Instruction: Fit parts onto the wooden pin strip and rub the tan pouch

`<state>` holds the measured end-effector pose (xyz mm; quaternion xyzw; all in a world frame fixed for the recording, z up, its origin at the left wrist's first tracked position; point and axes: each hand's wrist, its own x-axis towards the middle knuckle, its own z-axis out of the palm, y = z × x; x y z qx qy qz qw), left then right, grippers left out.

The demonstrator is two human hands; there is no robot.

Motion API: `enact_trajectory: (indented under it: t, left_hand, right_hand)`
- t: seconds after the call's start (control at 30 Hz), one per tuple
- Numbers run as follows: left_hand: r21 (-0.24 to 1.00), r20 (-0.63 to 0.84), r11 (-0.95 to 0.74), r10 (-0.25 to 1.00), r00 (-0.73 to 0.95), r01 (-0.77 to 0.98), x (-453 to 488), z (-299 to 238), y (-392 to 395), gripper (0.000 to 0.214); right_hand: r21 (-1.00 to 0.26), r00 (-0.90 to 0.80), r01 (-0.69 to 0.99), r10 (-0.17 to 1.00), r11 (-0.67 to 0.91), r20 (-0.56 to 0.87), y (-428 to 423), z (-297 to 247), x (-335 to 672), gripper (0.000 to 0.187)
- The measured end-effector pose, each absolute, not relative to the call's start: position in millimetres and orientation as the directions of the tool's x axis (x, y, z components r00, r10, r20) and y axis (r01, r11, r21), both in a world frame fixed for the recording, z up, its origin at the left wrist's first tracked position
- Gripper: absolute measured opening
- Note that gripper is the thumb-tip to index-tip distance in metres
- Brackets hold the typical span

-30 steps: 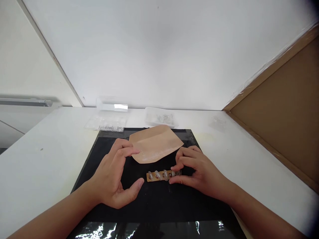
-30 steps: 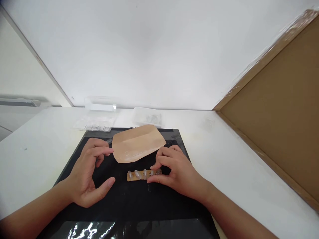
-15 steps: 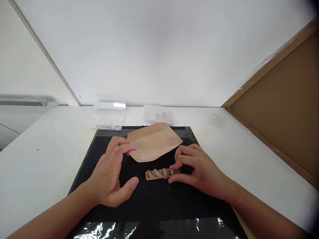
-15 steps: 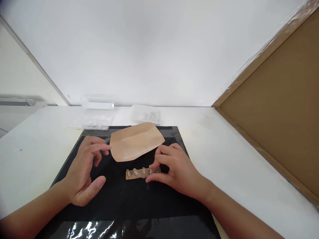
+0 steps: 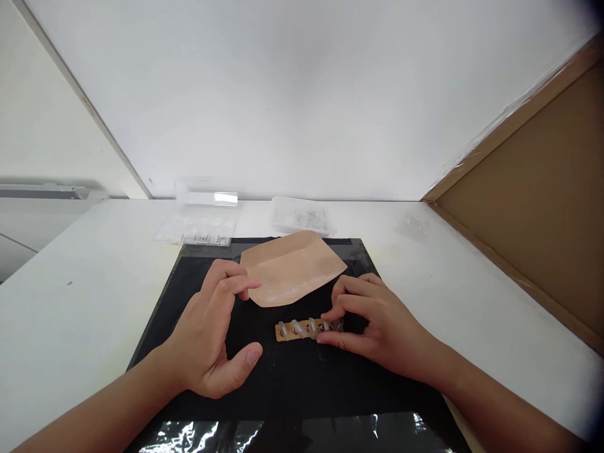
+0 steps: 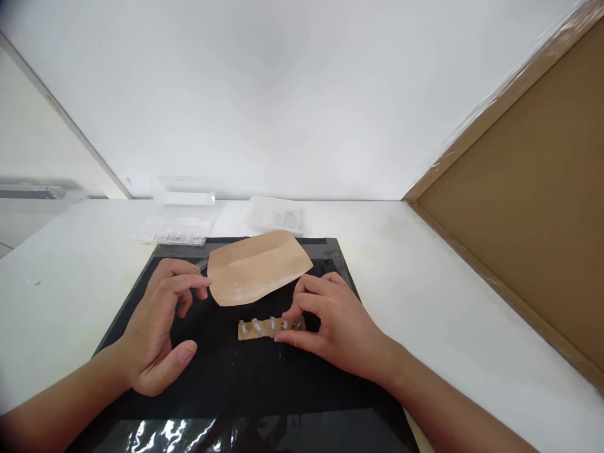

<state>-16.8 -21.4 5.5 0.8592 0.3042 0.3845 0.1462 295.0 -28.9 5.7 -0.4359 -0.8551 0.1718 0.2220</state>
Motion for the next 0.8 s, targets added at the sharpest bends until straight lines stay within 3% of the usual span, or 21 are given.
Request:
enact_trajectory:
  t: [0.47, 0.8]
  left_hand:
    - [0.486, 0.574, -0.780, 0.625, 0.528, 0.395, -16.7, 4.4, -20.7, 0.058]
    - [0.505, 0.562, -0.797, 0.595, 0.574, 0.331, -16.6, 1.4, -19.6, 0.063]
  right_hand:
    - [-0.505, -0.517, 0.678, 0.835, 0.534, 0.188, -29.4, 6.4, 296.8, 0.027]
    - [-0.433, -0.502, 0.733, 0.847, 0.524, 0.175, -33.4, 11.4, 292.1, 0.027]
